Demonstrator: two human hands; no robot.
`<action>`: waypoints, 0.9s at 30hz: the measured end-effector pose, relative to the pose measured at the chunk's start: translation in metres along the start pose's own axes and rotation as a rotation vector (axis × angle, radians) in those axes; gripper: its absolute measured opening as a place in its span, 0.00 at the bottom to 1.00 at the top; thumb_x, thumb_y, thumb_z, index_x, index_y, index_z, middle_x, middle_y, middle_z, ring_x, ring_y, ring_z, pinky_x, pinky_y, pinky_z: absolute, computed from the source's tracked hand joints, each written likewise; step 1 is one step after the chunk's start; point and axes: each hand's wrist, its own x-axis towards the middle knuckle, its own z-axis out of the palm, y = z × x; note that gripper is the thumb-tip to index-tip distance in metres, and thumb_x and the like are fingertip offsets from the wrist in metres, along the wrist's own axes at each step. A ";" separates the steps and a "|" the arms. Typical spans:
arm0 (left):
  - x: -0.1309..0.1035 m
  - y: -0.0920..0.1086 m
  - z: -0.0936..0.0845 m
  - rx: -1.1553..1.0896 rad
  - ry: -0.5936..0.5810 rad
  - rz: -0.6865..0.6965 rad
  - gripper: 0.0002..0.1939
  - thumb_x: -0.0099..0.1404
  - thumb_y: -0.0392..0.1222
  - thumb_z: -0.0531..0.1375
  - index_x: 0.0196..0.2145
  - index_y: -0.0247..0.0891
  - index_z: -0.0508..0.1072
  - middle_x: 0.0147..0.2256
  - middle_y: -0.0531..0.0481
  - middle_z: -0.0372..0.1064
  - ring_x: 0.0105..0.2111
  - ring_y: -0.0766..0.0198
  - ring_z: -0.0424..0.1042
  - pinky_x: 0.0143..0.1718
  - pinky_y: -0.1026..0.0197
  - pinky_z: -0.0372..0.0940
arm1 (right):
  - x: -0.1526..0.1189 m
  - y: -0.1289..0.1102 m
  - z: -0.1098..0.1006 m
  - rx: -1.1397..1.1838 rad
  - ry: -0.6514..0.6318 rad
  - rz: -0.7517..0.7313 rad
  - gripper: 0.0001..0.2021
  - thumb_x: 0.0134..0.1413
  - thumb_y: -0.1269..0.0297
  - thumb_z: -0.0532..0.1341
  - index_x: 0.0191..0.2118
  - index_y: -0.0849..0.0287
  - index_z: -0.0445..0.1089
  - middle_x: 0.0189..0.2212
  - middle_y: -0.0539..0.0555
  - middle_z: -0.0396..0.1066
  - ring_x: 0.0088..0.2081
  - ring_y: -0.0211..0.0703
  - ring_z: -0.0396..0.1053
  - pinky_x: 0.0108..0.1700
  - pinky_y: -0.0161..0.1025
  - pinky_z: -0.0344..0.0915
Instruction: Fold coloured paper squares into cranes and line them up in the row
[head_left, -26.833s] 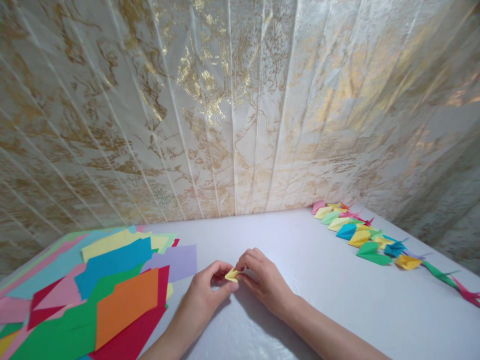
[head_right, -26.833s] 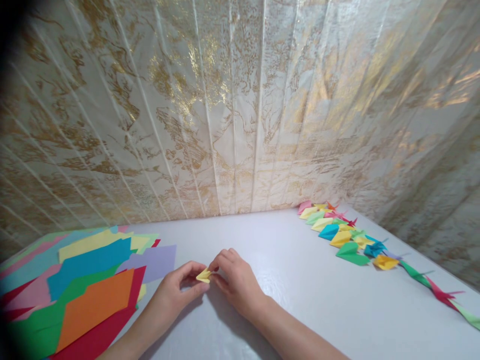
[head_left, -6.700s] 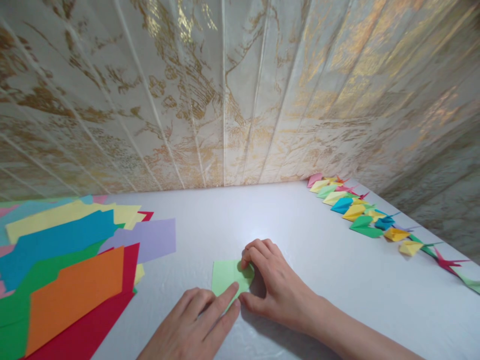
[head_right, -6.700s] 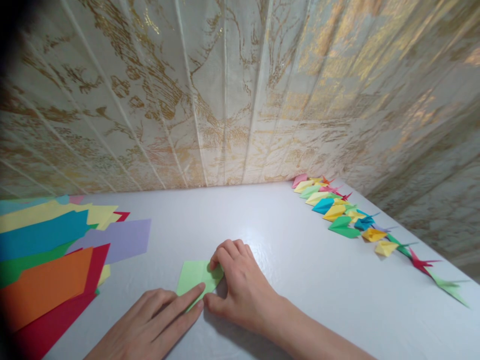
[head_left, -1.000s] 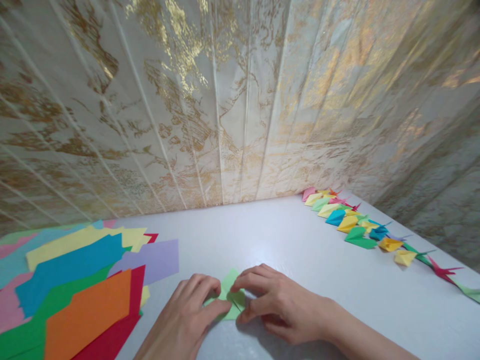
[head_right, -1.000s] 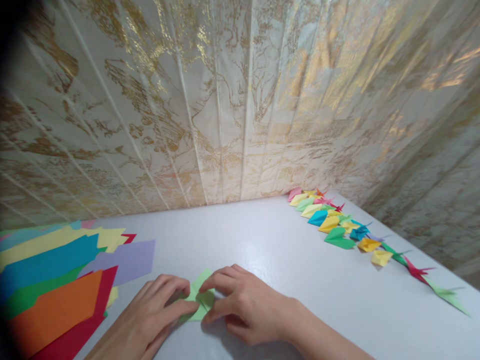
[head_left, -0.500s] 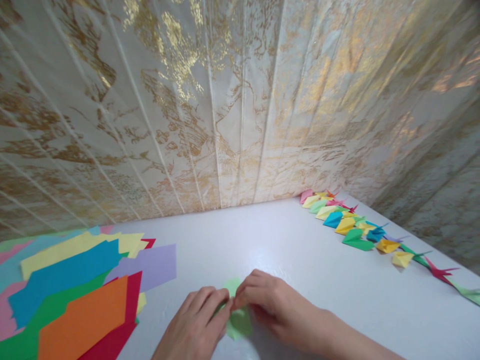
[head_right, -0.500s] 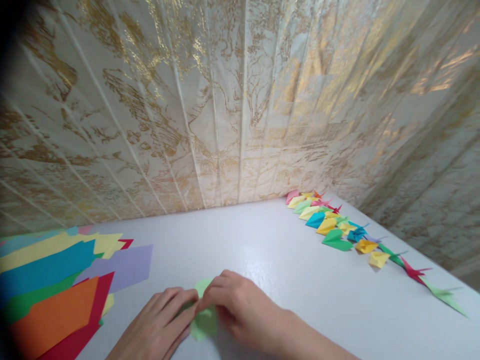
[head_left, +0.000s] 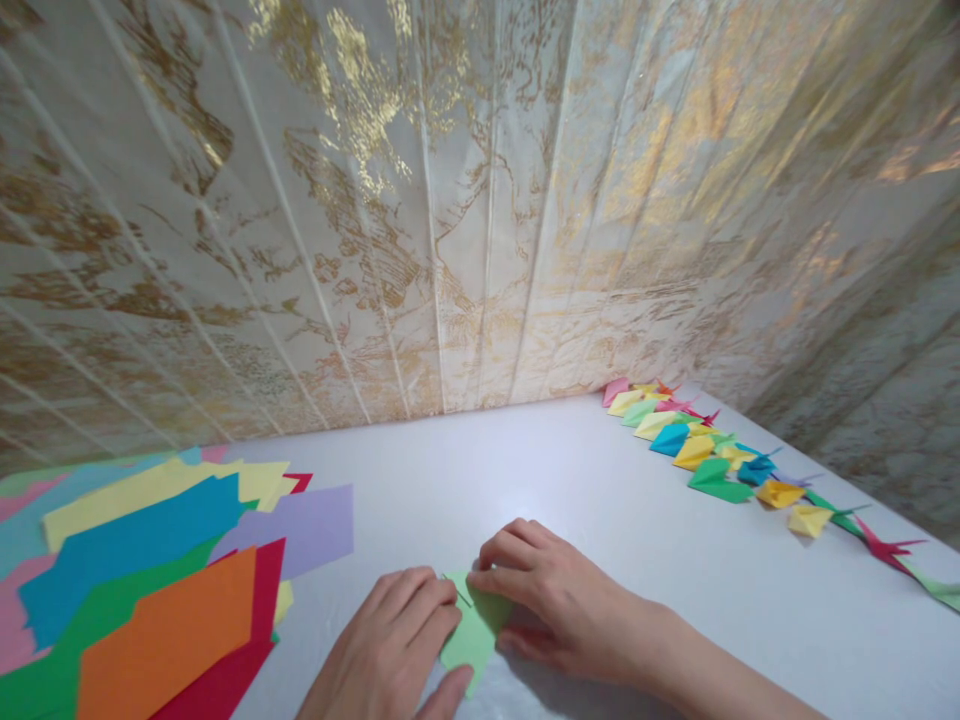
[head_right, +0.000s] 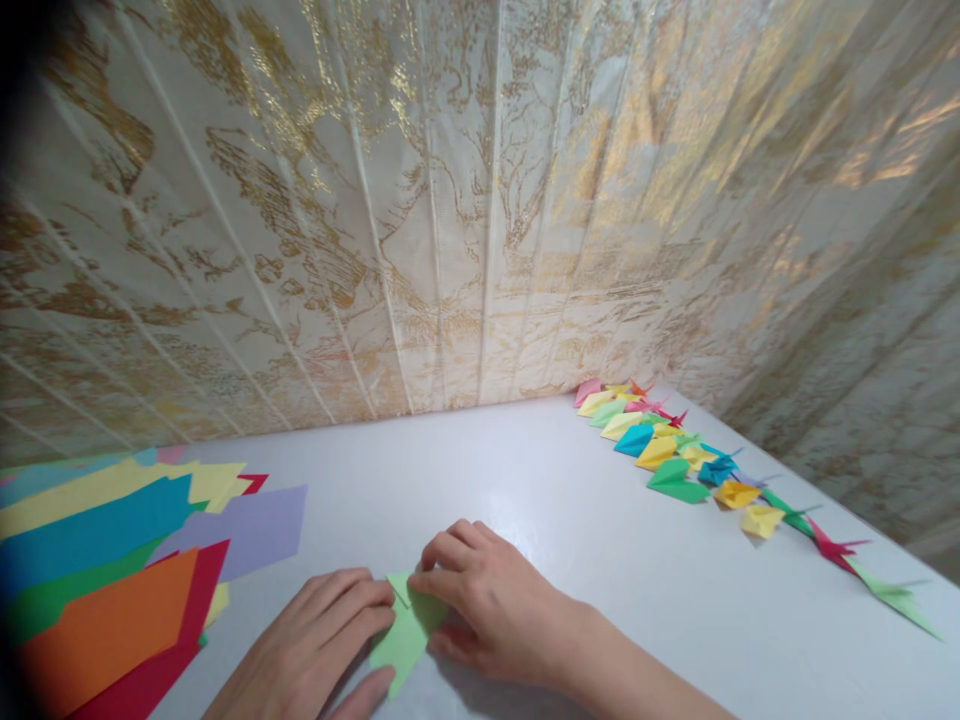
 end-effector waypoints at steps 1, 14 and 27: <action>-0.001 0.001 0.001 0.019 0.013 -0.004 0.16 0.62 0.46 0.66 0.45 0.39 0.70 0.44 0.48 0.76 0.44 0.55 0.74 0.46 0.56 0.70 | 0.000 -0.001 -0.001 -0.006 -0.016 0.005 0.22 0.52 0.65 0.69 0.53 0.58 0.70 0.48 0.57 0.71 0.47 0.51 0.65 0.51 0.46 0.63; -0.010 0.003 0.011 0.051 0.001 -0.030 0.23 0.57 0.44 0.70 0.48 0.38 0.70 0.45 0.45 0.76 0.42 0.55 0.77 0.43 0.58 0.74 | -0.001 -0.008 0.002 -0.044 -0.027 0.080 0.17 0.52 0.64 0.71 0.47 0.57 0.73 0.44 0.53 0.72 0.42 0.46 0.66 0.44 0.41 0.61; -0.003 0.007 0.011 -0.173 -0.059 -0.191 0.08 0.67 0.32 0.58 0.42 0.42 0.68 0.44 0.49 0.71 0.44 0.58 0.72 0.47 0.59 0.69 | 0.000 -0.001 0.019 -0.013 0.017 0.071 0.23 0.50 0.51 0.72 0.47 0.58 0.72 0.42 0.55 0.71 0.41 0.48 0.64 0.44 0.43 0.60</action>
